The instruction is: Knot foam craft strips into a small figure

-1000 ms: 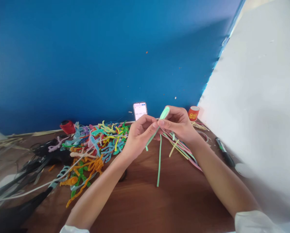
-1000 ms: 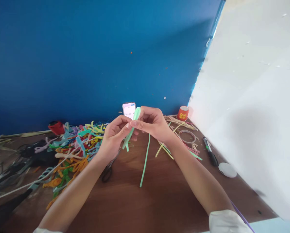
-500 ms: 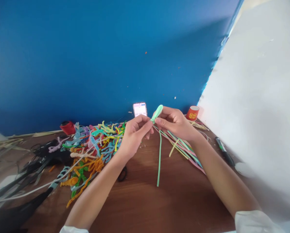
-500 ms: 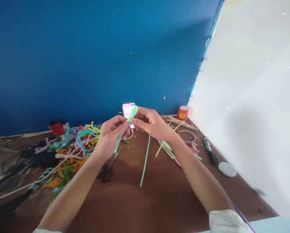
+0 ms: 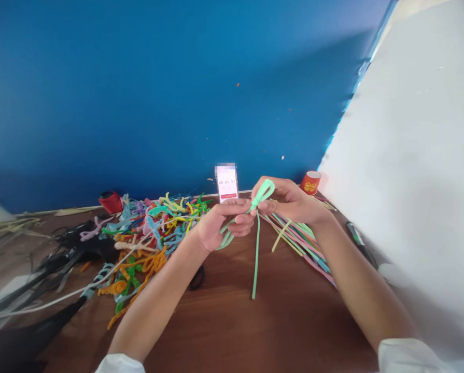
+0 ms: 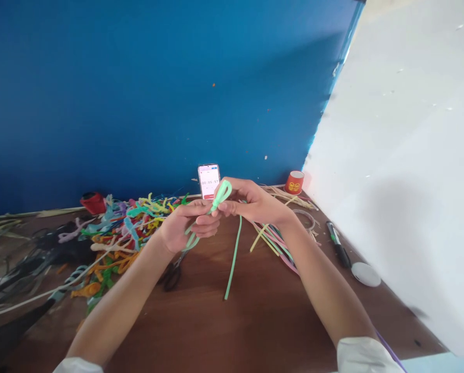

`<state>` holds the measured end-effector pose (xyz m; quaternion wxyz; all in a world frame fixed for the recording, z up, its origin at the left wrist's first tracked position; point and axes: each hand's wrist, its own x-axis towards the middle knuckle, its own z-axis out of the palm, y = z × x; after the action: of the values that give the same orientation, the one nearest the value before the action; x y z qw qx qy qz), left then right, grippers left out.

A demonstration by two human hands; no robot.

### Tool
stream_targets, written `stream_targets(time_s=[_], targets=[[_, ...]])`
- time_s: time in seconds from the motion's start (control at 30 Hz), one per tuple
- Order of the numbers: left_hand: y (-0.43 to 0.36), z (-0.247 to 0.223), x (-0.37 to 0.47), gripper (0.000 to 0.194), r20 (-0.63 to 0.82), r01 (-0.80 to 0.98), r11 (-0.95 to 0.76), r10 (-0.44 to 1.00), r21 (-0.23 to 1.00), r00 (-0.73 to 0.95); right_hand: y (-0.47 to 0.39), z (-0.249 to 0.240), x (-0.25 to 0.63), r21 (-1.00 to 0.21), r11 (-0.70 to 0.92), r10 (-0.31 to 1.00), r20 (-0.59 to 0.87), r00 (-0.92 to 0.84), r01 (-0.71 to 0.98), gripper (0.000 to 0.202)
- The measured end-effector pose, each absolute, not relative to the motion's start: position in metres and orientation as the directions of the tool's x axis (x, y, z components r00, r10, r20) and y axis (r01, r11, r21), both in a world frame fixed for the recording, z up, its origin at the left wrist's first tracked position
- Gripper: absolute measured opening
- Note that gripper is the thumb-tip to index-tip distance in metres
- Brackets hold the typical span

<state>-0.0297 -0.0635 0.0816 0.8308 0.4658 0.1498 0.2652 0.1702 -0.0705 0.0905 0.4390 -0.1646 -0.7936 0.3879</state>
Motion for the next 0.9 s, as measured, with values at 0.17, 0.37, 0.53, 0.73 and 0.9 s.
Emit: stream_targets(time_s=[0.17, 0.37, 0.53, 0.73, 0.9], targets=[[-0.066, 0.084, -0.032, 0.018, -0.034, -0.252, 0.365, 0.622, 0.896, 0.782, -0.071, 0.088, 0.169, -0.806, 0.583, 0.630, 0.528, -0.570, -0.102, 0.016], [-0.071, 0.087, -0.028, 0.027, 0.057, -0.159, 0.046, 0.808, 0.986, 0.586, -0.068, 0.087, 0.166, -0.814, 0.580, 0.731, 0.503, -0.462, 0.030, 0.024], [-0.076, 0.086, -0.025, 0.020, 0.305, 0.081, -0.360, 0.873, 0.929, 0.382, -0.069, 0.088, 0.162, -0.823, 0.550, 0.805, 0.478, -0.351, 0.142, 0.027], [-0.077, 0.088, -0.028, 0.024, 0.394, 0.279, -0.520, 0.827, 0.807, 0.401, -0.066, 0.087, 0.160, -0.829, 0.542, 0.815, 0.479, -0.326, 0.137, 0.031], [-0.071, 0.086, -0.029, 0.030, 0.294, 0.170, -0.412, 0.833, 0.895, 0.468, -0.068, 0.088, 0.165, -0.769, 0.595, 0.786, 0.496, -0.370, 0.233, 0.028]])
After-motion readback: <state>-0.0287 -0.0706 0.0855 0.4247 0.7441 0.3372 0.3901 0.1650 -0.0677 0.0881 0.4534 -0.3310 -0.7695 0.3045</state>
